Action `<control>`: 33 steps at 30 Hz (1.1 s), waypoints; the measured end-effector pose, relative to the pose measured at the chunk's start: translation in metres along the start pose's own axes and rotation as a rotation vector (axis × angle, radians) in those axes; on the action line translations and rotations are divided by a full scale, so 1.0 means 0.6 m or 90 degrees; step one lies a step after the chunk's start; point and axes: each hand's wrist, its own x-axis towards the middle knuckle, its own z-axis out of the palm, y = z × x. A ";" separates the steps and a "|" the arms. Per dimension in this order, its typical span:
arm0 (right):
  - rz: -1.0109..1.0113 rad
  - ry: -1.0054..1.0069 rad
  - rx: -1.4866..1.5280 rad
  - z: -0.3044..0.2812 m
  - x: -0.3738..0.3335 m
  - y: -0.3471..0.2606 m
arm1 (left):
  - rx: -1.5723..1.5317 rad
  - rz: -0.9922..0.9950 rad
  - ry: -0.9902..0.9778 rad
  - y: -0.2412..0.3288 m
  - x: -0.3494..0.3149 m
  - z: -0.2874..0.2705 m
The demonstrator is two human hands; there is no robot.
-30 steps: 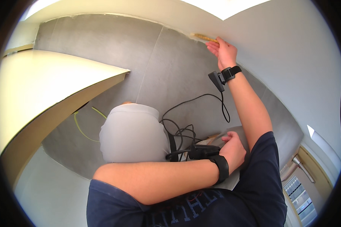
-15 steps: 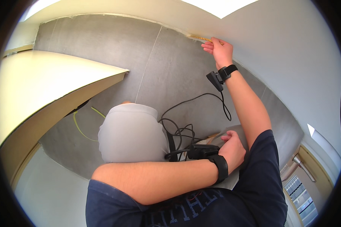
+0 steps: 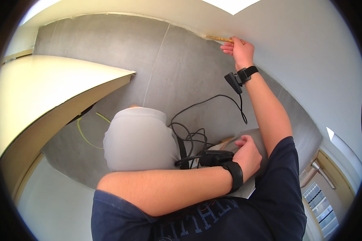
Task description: Clean a white wall surface and window ledge using a dry brush.
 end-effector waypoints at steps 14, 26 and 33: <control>-0.028 -0.021 0.003 0.011 0.007 0.005 | 0.012 0.020 -0.008 -0.008 -0.002 0.002; 0.007 -0.066 -0.016 0.004 0.001 0.002 | 0.012 0.013 0.000 0.001 0.001 0.002; 0.071 -0.086 0.168 0.016 0.019 0.029 | 0.009 -0.004 0.006 0.005 0.002 0.003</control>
